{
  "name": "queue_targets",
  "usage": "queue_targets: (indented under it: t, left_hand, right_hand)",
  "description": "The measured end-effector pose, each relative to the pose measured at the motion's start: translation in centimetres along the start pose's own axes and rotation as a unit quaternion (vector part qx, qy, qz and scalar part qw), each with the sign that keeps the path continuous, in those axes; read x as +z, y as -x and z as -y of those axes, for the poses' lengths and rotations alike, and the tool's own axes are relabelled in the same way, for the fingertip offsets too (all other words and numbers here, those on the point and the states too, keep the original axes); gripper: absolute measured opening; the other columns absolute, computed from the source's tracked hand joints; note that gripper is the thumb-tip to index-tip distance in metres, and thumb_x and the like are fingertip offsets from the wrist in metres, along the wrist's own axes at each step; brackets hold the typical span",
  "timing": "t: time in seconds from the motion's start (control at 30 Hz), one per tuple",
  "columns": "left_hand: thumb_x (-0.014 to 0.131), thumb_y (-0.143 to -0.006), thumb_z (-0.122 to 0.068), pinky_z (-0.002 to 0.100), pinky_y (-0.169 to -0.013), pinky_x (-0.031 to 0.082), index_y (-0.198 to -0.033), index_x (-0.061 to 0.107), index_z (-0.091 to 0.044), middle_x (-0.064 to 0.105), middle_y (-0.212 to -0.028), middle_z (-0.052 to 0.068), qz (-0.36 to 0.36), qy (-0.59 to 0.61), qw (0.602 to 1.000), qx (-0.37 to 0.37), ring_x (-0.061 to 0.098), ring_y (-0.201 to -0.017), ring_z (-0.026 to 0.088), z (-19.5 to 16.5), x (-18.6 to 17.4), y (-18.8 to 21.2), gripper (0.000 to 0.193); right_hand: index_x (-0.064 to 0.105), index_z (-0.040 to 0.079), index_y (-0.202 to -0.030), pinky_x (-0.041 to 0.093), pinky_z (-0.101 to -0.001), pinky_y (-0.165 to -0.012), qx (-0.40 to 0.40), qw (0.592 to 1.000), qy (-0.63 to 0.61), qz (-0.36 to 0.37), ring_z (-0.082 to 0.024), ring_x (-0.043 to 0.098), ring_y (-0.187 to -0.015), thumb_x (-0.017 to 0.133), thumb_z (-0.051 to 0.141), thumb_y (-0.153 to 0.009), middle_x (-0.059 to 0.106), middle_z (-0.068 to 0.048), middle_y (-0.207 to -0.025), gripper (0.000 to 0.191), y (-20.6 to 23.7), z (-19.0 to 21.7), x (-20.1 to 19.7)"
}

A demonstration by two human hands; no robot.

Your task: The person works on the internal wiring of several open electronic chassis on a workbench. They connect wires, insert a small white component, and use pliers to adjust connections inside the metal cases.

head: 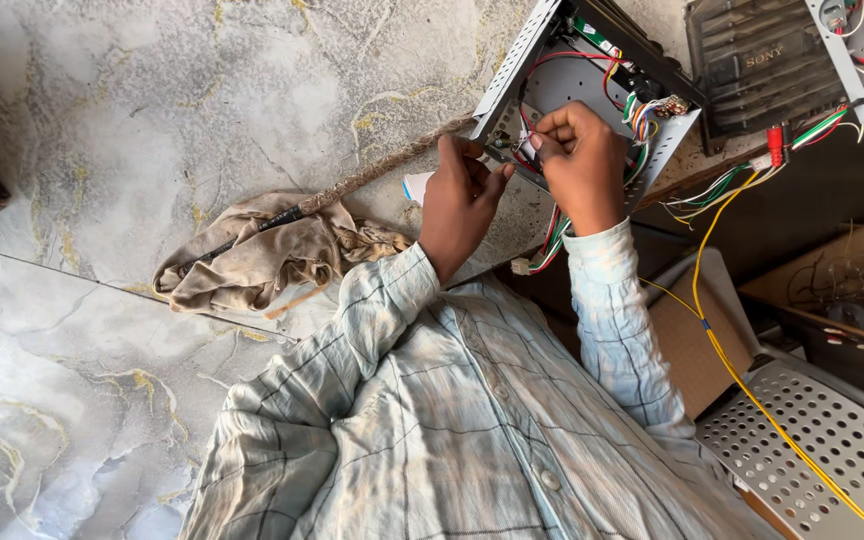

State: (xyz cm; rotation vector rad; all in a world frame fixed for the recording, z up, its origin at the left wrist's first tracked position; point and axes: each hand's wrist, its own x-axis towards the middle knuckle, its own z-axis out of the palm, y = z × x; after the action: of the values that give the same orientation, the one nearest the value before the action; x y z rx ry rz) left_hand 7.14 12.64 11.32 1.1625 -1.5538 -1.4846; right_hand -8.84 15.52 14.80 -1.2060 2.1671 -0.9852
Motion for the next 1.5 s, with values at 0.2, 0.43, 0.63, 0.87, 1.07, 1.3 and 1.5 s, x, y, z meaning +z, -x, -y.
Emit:
queue_targets:
  t: [0.2, 0.43, 0.63, 0.87, 1.07, 1.3, 1.5]
  left_hand:
    - [0.077, -0.094, -0.017, 0.041, -0.053, 0.047, -0.104, 0.044, -0.002, 0.063, -0.067, 0.012, -0.016, -0.053, 0.998, 0.033, 0.063, -0.057, 0.028, 0.4, 0.1, -0.4, 0.038]
    - [0.082, -0.094, -0.022, 0.043, -0.055, 0.047, -0.101, 0.049, -0.003, 0.063, -0.068, 0.013, -0.006, -0.117, 0.993, 0.025, 0.061, -0.057, 0.031, 0.7, -1.0, -0.7, 0.039]
    - [0.082, -0.09, -0.024, 0.04, -0.058, 0.049, -0.113, 0.045, -0.003, 0.063, -0.074, 0.012, -0.017, -0.079, 0.996, 0.04, 0.063, -0.061, 0.027, -1.1, -1.6, -0.9, 0.049]
    - [0.078, -0.094, -0.018, 0.039, -0.067, 0.055, -0.149, 0.035, -0.005, 0.061, -0.112, 0.019, 0.017, -0.071, 0.994, 0.082, 0.067, -0.073, 0.026, -2.6, -1.3, -0.6, 0.071]
    - [0.073, -0.097, -0.008, 0.037, -0.076, 0.06, -0.157, 0.041, -0.016, 0.06, -0.128, 0.017, 0.052, -0.055, 0.989, 0.129, 0.072, -0.085, 0.027, -3.1, -1.5, -0.8, 0.068]
    - [0.074, -0.096, -0.009, 0.038, -0.074, 0.059, -0.154, 0.045, -0.015, 0.061, -0.124, 0.016, 0.045, -0.062, 0.991, 0.108, 0.075, -0.083, 0.026, -4.0, -1.7, -0.4, 0.065]
    - [0.072, -0.095, -0.003, 0.035, -0.076, 0.062, -0.157, 0.042, -0.018, 0.06, -0.126, 0.017, 0.036, -0.055, 0.99, 0.126, 0.072, -0.085, 0.026, -3.7, -1.3, -0.5, 0.071]
  right_hand:
    - [0.069, 0.0, -0.09, 0.053, -0.0374, -0.067, -0.078, 0.989, 0.123, -0.025, -0.025, 0.072, -0.069, 0.081, 0.004, -0.088, 0.075, -0.012, -0.081, 0.013, 0.7, 1.7, -1.0]
    - [0.072, 0.002, -0.09, 0.055, -0.0342, -0.067, -0.046, 0.995, 0.082, 0.023, -0.021, 0.074, -0.066, 0.078, 0.007, -0.089, 0.076, -0.01, -0.079, 0.009, 1.0, 2.8, -1.3]
    - [0.07, 0.002, -0.098, 0.054, -0.0368, -0.073, -0.084, 0.991, 0.1, 0.023, -0.024, 0.074, -0.076, 0.074, -0.002, -0.087, 0.072, -0.011, -0.091, 0.012, 1.9, 2.8, -2.6]
    - [0.065, -0.002, -0.098, 0.053, -0.0422, -0.075, -0.175, 0.974, 0.14, 0.023, -0.032, 0.069, -0.084, 0.076, -0.008, -0.087, 0.064, -0.014, -0.097, 0.017, 1.8, 2.6, -3.4]
    - [0.067, -0.002, -0.1, 0.051, -0.0448, -0.075, -0.252, 0.955, 0.157, 0.017, -0.037, 0.067, -0.087, 0.079, -0.006, -0.085, 0.064, -0.015, -0.098, 0.019, 1.9, 3.5, -4.3]
    - [0.068, -0.004, -0.099, 0.053, -0.0409, -0.067, -0.195, 0.972, 0.127, 0.033, -0.032, 0.07, -0.079, 0.076, -0.004, -0.091, 0.066, -0.015, -0.097, 0.011, 2.2, 4.6, -4.7]
    - [0.071, -0.003, -0.101, 0.054, -0.0415, -0.071, -0.192, 0.972, 0.133, 0.011, -0.032, 0.07, -0.083, 0.075, -0.005, -0.09, 0.068, -0.015, -0.099, 0.012, 2.3, 4.1, -4.0]
